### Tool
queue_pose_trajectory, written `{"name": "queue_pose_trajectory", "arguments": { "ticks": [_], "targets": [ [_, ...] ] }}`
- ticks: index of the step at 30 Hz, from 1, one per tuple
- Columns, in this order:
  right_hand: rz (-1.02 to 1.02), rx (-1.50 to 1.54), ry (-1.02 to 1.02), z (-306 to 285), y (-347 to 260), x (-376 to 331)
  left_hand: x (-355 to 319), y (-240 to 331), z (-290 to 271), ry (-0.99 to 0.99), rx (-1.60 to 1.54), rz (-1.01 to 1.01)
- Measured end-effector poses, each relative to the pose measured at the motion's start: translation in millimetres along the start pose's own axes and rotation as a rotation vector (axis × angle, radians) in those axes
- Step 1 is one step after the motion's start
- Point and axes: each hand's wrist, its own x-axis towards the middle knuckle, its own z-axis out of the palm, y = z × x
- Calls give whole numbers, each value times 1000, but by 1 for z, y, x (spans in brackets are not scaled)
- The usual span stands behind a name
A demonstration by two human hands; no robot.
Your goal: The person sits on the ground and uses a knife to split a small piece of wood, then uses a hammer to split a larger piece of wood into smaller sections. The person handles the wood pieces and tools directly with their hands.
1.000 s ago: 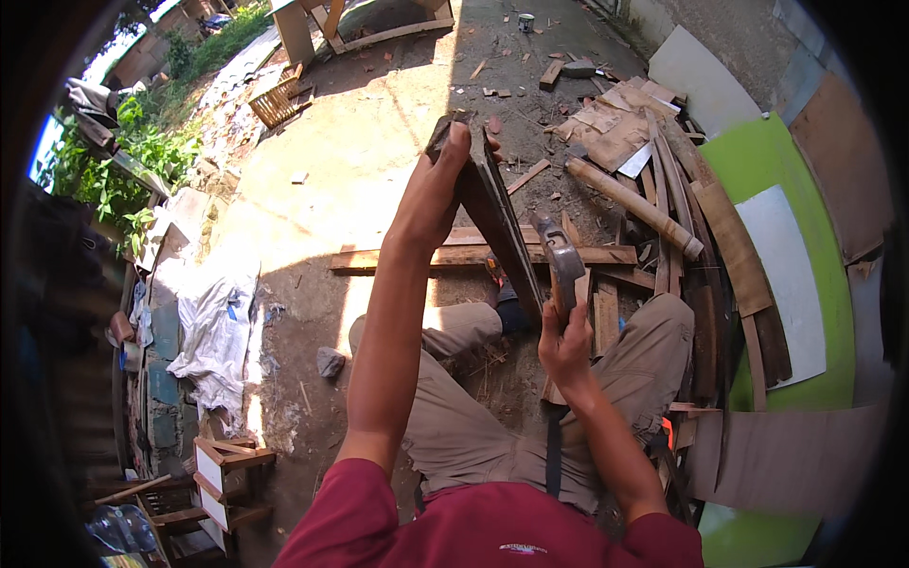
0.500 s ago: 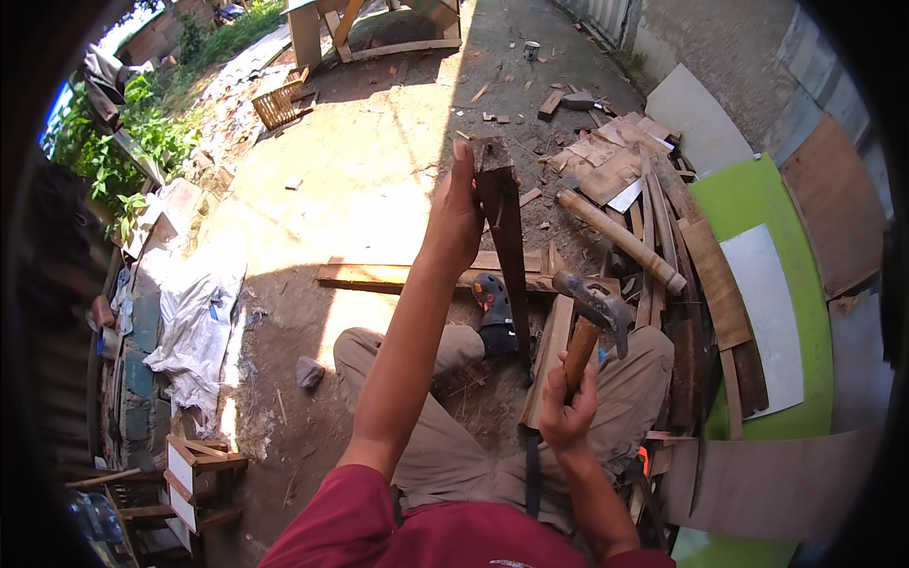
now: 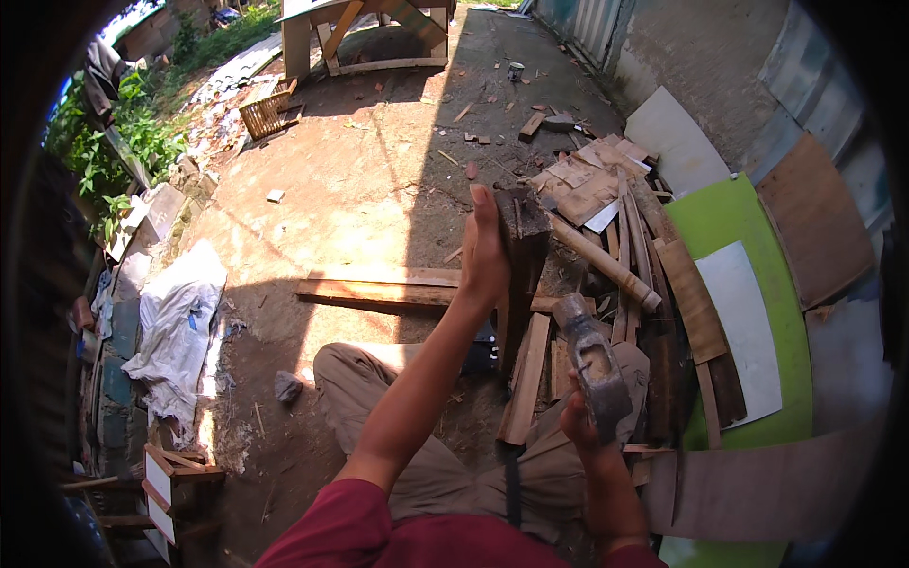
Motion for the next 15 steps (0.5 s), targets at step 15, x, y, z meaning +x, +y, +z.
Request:
{"name": "queue_pose_trajectory", "arguments": {
  "ticks": [15],
  "targets": [
    [541,446,32,-48,-51,45,-41,16,16,-351,-86,-9]
  ]
}}
